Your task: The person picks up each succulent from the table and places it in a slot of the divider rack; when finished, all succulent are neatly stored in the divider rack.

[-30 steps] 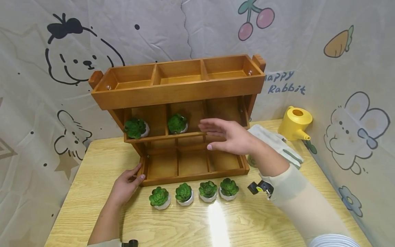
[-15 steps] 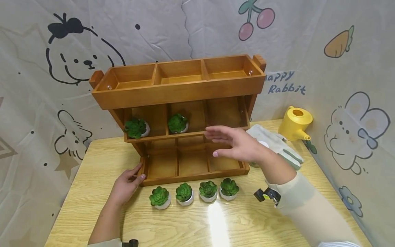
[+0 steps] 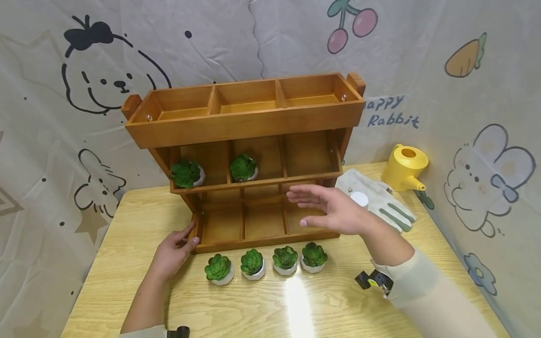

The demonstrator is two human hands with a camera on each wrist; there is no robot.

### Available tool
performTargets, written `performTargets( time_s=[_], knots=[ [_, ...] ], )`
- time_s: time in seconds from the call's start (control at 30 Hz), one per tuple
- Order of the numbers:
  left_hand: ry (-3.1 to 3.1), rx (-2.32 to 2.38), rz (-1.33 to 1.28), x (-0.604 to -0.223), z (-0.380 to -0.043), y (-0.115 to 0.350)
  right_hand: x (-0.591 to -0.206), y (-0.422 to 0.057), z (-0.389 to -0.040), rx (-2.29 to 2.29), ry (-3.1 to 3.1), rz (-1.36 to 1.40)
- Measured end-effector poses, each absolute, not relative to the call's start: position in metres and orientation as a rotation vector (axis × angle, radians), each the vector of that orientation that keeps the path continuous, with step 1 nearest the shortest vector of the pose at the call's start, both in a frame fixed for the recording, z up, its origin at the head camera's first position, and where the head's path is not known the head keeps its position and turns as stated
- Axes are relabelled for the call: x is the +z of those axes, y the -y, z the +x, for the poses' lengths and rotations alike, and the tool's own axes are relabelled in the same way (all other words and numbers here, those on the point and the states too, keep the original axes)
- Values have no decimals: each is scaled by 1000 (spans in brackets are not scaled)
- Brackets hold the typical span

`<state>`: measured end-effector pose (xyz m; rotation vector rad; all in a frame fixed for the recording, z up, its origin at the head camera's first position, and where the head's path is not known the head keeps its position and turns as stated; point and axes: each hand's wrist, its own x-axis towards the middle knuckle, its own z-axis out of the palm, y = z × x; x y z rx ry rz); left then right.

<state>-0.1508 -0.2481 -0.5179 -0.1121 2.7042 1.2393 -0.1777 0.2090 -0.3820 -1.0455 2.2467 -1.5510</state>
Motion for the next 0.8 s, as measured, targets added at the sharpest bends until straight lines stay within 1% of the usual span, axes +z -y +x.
performTargets(
  time_s=[0.5, 0.8],
  knots=[
    [-2726, 1247, -75, -520, -151, 249, -417, -230, -164, -1502, -2337, -992],
    [-2723, 1244, -79, -518, -150, 248, -440, -242, -155, -1396, -2364, -881]
  ],
)
